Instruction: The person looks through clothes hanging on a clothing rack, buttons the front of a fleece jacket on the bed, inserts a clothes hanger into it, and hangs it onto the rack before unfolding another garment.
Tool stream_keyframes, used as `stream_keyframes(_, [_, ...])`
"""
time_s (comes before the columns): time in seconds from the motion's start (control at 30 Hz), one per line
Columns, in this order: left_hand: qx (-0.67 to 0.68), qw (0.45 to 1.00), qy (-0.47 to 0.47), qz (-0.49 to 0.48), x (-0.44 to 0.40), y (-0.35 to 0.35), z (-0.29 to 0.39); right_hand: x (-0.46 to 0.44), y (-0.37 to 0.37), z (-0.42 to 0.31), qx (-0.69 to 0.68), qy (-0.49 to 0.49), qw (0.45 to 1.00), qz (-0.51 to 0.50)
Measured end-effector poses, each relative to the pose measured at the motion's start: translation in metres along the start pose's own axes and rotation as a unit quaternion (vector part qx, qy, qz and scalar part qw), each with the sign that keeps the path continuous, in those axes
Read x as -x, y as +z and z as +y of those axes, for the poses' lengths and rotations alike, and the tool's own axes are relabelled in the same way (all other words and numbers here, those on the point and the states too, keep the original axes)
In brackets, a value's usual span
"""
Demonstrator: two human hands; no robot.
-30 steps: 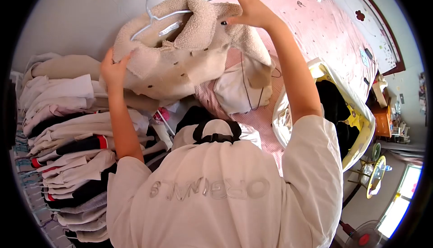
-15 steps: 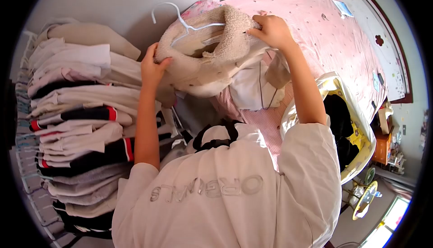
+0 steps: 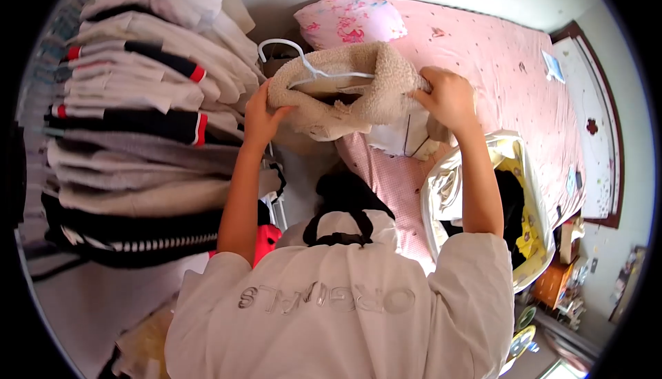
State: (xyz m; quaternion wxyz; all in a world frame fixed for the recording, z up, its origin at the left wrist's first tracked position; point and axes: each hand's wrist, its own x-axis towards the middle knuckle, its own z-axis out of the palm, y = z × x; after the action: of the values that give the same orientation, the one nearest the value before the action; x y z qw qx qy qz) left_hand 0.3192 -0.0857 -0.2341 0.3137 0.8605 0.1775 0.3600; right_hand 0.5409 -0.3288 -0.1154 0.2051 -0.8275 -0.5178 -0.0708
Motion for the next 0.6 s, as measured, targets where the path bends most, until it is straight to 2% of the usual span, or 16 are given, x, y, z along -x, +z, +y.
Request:
stream_keyframes(0.37, [0.011, 0.999, -0.023, 0.025, 0.085, -0.037, 0.032, 0.046, -0.026, -0.050, -0.063, -0.016, 0.995, -0.075])
stream_keyframes(0.43, [0.002, 0.999, -0.039, 0.004, 0.091, -0.044, 0.038, 0.050, -0.024, -0.051, -0.078, -0.014, 0.994, -0.079])
stream_keyframes(0.6, [-0.012, 0.997, -0.067, -0.036, 0.116, -0.053, 0.039, 0.041, -0.040, -0.052, -0.092, -0.092, 0.960, -0.249])
